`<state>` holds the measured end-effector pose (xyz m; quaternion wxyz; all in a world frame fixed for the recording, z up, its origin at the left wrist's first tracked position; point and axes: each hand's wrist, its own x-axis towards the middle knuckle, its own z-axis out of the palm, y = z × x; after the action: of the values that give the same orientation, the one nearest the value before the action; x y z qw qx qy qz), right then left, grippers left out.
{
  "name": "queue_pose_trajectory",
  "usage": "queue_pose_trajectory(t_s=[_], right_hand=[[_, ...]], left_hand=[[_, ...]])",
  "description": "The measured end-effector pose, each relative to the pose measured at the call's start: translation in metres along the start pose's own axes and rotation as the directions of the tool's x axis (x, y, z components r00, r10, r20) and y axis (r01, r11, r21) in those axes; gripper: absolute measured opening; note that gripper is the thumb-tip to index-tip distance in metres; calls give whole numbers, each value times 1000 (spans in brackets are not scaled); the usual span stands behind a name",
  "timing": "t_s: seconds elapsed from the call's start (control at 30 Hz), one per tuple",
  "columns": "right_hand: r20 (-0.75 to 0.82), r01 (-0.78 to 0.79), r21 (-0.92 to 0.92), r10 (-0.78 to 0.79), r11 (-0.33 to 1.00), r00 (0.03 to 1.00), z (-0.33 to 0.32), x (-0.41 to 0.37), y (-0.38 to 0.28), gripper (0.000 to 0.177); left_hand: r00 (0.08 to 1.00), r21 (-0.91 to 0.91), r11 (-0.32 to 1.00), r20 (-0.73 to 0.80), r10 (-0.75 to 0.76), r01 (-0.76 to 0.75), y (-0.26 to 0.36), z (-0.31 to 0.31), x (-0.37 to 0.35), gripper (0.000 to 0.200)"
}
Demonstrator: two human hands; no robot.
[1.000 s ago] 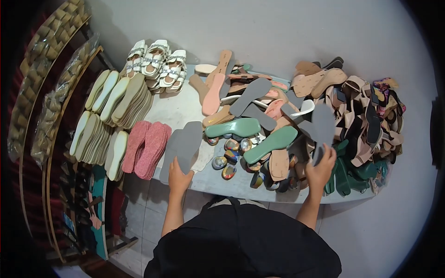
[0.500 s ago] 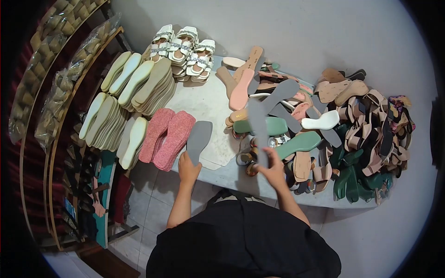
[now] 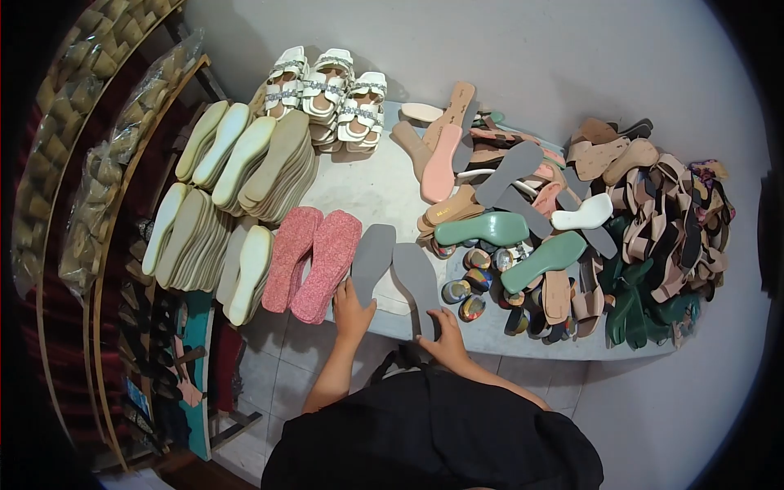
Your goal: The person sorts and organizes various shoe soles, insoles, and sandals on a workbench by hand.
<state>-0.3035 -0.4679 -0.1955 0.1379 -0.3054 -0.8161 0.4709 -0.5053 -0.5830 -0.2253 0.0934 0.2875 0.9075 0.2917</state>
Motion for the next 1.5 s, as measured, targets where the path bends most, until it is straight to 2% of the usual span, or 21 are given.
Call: queue_pose_trajectory(t_s=[0.1, 0.2, 0.3, 0.4, 0.53, 0.73, 0.83, 1.23, 1.43, 1.5], right_hand=[[-45, -60, -13, 59, 998, 997, 8, -6, 3, 66], [-106, -50, -31, 47, 998, 993, 21, 0, 1, 74], [-96, -60, -63, 54, 996, 994, 33, 11, -2, 83], [29, -86, -329, 101, 940, 994, 37, 21, -12, 88], [196, 48, -537, 69, 842, 978, 29, 29, -19, 97], [246, 147, -527, -15, 837, 969, 32, 26, -9, 96], [215, 194, -500, -95, 844, 972, 40, 24, -2, 94], [104, 178, -415, -148, 892, 983, 56, 19, 10, 92], [125, 128, -385, -86, 914, 988, 51, 15, 13, 93], [120, 105, -316, -70, 943, 990, 45, 15, 6, 92]], left_hand=[[999, 48, 999, -25, -22, 24, 1, 1, 1, 78], [999, 79, 996, -28, -37, 39, 3, 1, 2, 78], [999, 85, 995, -5, -44, 44, 5, -2, 3, 77], [999, 101, 994, 5, -43, 42, 7, -2, 4, 76], [1000, 125, 992, -25, 5, -2, 4, 1, 4, 77], [998, 175, 984, -58, 36, -25, 1, 4, -3, 73], [996, 202, 979, -82, 32, -15, 3, 7, -5, 72], [994, 188, 981, -104, -25, 44, 8, 6, -9, 71], [951, 236, 964, -253, 180, -119, 39, -12, -30, 63], [949, 30, 955, -107, 295, -294, 36, -3, -33, 55]])
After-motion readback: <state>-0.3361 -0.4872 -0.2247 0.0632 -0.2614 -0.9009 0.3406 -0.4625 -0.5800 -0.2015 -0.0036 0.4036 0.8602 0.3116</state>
